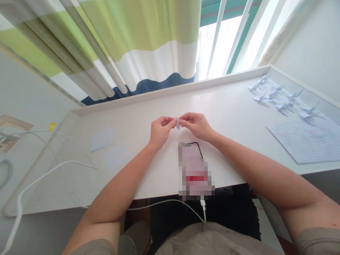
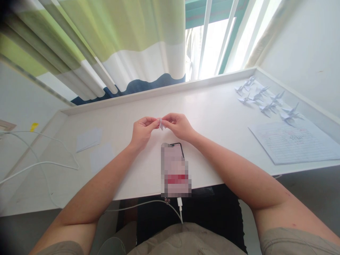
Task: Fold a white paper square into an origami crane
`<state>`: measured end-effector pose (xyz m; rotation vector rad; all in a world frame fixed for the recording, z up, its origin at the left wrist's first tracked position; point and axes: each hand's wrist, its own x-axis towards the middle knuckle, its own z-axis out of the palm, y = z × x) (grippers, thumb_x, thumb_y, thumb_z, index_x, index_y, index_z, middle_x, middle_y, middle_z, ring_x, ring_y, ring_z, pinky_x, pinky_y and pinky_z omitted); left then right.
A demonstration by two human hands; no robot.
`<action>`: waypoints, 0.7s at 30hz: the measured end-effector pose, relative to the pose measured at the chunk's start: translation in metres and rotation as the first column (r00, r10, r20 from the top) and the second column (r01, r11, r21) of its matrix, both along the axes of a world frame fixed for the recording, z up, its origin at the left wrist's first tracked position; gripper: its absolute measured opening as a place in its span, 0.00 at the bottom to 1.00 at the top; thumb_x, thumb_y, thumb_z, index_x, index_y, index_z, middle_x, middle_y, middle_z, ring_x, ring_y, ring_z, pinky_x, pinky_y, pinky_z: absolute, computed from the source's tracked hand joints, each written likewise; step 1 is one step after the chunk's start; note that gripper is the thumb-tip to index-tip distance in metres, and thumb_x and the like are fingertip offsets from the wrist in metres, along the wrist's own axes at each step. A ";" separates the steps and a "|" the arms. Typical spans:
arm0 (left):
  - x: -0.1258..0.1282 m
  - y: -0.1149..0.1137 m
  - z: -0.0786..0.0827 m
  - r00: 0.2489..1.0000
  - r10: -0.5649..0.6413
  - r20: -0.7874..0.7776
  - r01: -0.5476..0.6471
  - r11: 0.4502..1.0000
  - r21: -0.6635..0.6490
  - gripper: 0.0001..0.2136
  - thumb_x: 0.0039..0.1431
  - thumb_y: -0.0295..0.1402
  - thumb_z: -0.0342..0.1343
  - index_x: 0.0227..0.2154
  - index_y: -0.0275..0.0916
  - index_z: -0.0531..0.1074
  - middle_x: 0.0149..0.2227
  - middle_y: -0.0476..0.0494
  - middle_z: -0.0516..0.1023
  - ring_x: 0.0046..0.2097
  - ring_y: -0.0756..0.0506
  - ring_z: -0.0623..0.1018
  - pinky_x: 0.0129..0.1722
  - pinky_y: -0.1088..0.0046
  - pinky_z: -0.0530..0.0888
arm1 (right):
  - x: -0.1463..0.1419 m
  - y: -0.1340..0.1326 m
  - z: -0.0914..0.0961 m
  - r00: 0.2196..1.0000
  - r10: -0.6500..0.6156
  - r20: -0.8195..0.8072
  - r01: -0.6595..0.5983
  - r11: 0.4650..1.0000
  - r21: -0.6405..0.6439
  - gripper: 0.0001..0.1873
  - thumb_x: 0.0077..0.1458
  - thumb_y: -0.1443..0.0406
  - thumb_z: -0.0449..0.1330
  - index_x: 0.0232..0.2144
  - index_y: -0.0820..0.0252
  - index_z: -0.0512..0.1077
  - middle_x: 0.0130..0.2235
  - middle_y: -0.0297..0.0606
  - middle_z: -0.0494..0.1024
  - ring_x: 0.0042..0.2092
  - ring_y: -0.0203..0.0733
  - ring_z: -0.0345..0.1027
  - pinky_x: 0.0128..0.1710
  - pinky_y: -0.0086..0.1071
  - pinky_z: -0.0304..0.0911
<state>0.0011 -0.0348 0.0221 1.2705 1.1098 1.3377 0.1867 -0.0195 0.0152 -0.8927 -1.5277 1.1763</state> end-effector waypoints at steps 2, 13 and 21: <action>0.002 -0.003 0.001 1.000 -0.015 -0.015 0.015 1.000 0.011 0.14 0.54 0.43 0.76 0.32 0.38 0.84 0.42 0.38 0.88 0.42 0.43 0.86 0.49 0.62 0.82 | 0.000 0.000 0.000 1.000 -0.009 -0.006 0.009 1.000 0.011 0.22 0.55 0.44 0.74 0.33 0.56 0.82 0.37 0.40 0.87 0.40 0.46 0.81 0.46 0.44 0.75; 0.001 -0.003 0.002 0.999 -0.037 0.018 0.037 0.999 0.013 0.19 0.50 0.47 0.79 0.33 0.36 0.86 0.45 0.34 0.88 0.46 0.40 0.87 0.53 0.57 0.84 | 0.002 -0.001 0.006 1.000 -0.002 -0.005 0.002 0.999 0.054 0.24 0.52 0.42 0.76 0.30 0.54 0.83 0.36 0.40 0.86 0.42 0.48 0.81 0.47 0.47 0.76; 0.000 -0.001 -0.001 0.999 -0.052 0.007 0.051 0.997 0.064 0.15 0.53 0.46 0.77 0.34 0.39 0.87 0.46 0.38 0.88 0.47 0.41 0.85 0.52 0.59 0.83 | 0.002 0.000 0.001 0.999 -0.032 0.015 0.030 0.991 0.134 0.23 0.53 0.42 0.75 0.31 0.53 0.85 0.40 0.40 0.87 0.45 0.49 0.81 0.51 0.50 0.76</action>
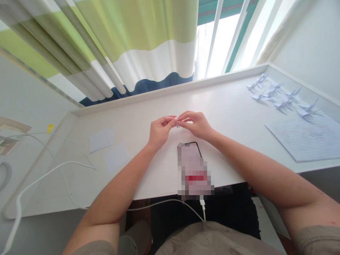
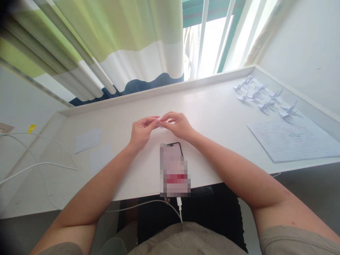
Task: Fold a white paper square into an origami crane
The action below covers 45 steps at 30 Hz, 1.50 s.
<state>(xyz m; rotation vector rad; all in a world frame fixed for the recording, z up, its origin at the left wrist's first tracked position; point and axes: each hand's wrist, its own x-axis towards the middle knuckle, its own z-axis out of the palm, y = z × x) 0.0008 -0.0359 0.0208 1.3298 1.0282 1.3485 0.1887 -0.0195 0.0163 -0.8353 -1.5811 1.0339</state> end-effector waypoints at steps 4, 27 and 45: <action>0.000 0.000 -0.002 0.998 0.006 -0.055 -0.001 0.996 0.088 0.12 0.57 0.44 0.75 0.33 0.41 0.87 0.46 0.39 0.87 0.50 0.40 0.85 0.55 0.58 0.81 | -0.001 0.000 -0.001 0.999 -0.016 -0.032 0.016 1.000 0.002 0.23 0.53 0.42 0.75 0.30 0.53 0.84 0.39 0.40 0.87 0.44 0.49 0.81 0.49 0.49 0.77; 0.000 0.000 0.000 0.996 0.020 -0.085 -0.008 0.991 0.133 0.13 0.57 0.43 0.75 0.34 0.39 0.83 0.40 0.41 0.86 0.41 0.45 0.84 0.44 0.66 0.82 | 0.000 0.002 0.000 0.994 -0.019 -0.108 0.013 0.998 -0.058 0.14 0.53 0.54 0.77 0.32 0.57 0.81 0.34 0.36 0.85 0.37 0.43 0.79 0.45 0.44 0.77; -0.003 0.002 0.006 0.998 -0.033 0.055 0.035 0.999 -0.031 0.20 0.51 0.38 0.78 0.41 0.41 0.76 0.36 0.46 0.85 0.38 0.46 0.84 0.44 0.62 0.84 | 0.000 0.002 0.000 0.991 0.031 -0.131 -0.040 0.997 -0.069 0.16 0.53 0.53 0.76 0.35 0.55 0.77 0.35 0.35 0.82 0.39 0.43 0.76 0.43 0.44 0.75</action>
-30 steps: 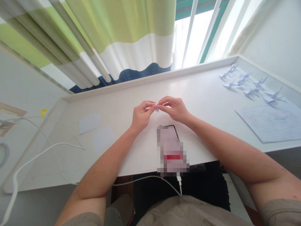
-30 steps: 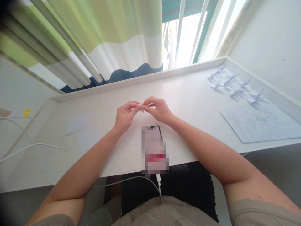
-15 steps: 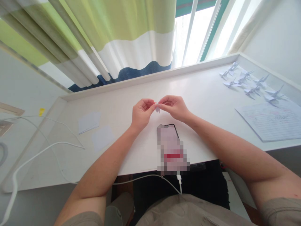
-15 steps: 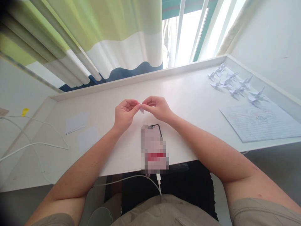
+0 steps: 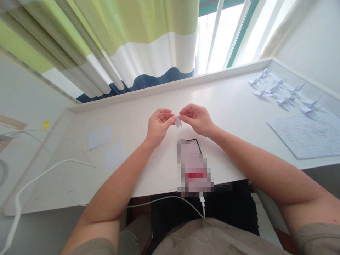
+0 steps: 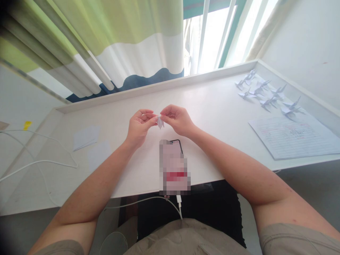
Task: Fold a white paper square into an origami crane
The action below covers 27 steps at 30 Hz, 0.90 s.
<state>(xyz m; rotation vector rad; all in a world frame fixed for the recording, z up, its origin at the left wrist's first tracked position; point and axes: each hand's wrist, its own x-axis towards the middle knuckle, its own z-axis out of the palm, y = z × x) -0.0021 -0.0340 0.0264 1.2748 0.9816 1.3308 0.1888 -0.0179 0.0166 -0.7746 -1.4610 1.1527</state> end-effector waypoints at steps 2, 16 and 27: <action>-0.001 0.001 -0.002 1.000 -0.011 -0.007 0.011 1.000 0.003 0.19 0.52 0.38 0.78 0.41 0.41 0.76 0.36 0.46 0.85 0.40 0.45 0.84 0.44 0.62 0.84 | -0.001 -0.001 0.000 1.000 -0.011 0.021 0.012 1.000 -0.016 0.16 0.53 0.53 0.75 0.35 0.54 0.78 0.36 0.36 0.83 0.40 0.44 0.77 0.43 0.44 0.75; -0.003 0.003 -0.002 0.996 0.025 -0.087 -0.024 1.000 0.009 0.14 0.52 0.36 0.75 0.39 0.40 0.80 0.35 0.46 0.83 0.38 0.47 0.82 0.36 0.70 0.78 | 0.005 -0.001 0.003 0.986 0.105 0.128 -0.101 0.994 -0.033 0.22 0.59 0.45 0.71 0.33 0.58 0.82 0.36 0.39 0.86 0.37 0.42 0.76 0.43 0.42 0.73; -0.002 0.001 -0.004 0.988 -0.100 -0.114 0.098 0.995 -0.024 0.14 0.56 0.39 0.74 0.40 0.41 0.79 0.35 0.47 0.84 0.34 0.47 0.84 0.38 0.67 0.80 | 0.003 0.003 0.001 0.998 -0.066 -0.023 0.065 0.996 -0.059 0.25 0.54 0.41 0.74 0.32 0.56 0.80 0.31 0.37 0.82 0.34 0.41 0.76 0.40 0.42 0.77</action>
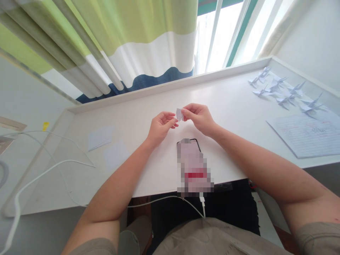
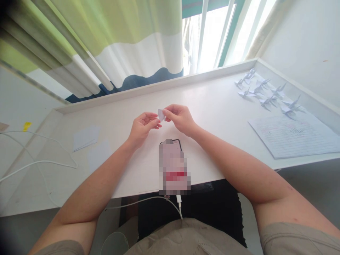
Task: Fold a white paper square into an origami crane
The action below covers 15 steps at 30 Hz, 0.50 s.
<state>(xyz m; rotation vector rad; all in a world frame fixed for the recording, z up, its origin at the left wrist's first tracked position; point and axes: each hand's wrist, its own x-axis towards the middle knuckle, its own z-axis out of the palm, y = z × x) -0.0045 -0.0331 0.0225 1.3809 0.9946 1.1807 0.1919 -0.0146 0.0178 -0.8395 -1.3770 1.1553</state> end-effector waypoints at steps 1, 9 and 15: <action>0.000 0.000 -0.001 1.000 -0.028 0.005 0.028 1.000 -0.003 0.15 0.55 0.40 0.75 0.41 0.41 0.79 0.35 0.46 0.85 0.35 0.46 0.85 0.38 0.67 0.81 | 0.000 0.000 0.000 1.000 0.009 -0.006 -0.009 1.000 -0.008 0.25 0.55 0.42 0.74 0.33 0.56 0.80 0.32 0.37 0.82 0.34 0.41 0.76 0.40 0.42 0.77; -0.001 0.000 -0.003 0.999 -0.018 0.032 0.017 0.999 0.028 0.19 0.54 0.47 0.77 0.40 0.41 0.79 0.36 0.46 0.86 0.36 0.46 0.85 0.39 0.68 0.81 | 0.000 -0.001 0.002 0.997 0.071 -0.037 -0.073 0.995 -0.063 0.21 0.54 0.47 0.75 0.39 0.54 0.80 0.34 0.34 0.83 0.35 0.40 0.76 0.40 0.41 0.76; 0.002 -0.001 -0.005 1.000 -0.006 -0.007 0.007 0.996 0.086 0.16 0.56 0.45 0.76 0.38 0.41 0.80 0.33 0.46 0.85 0.36 0.46 0.85 0.38 0.67 0.81 | -0.002 -0.004 0.001 0.996 0.072 0.044 -0.073 0.997 0.016 0.24 0.54 0.46 0.75 0.45 0.53 0.79 0.33 0.32 0.80 0.36 0.41 0.77 0.40 0.41 0.76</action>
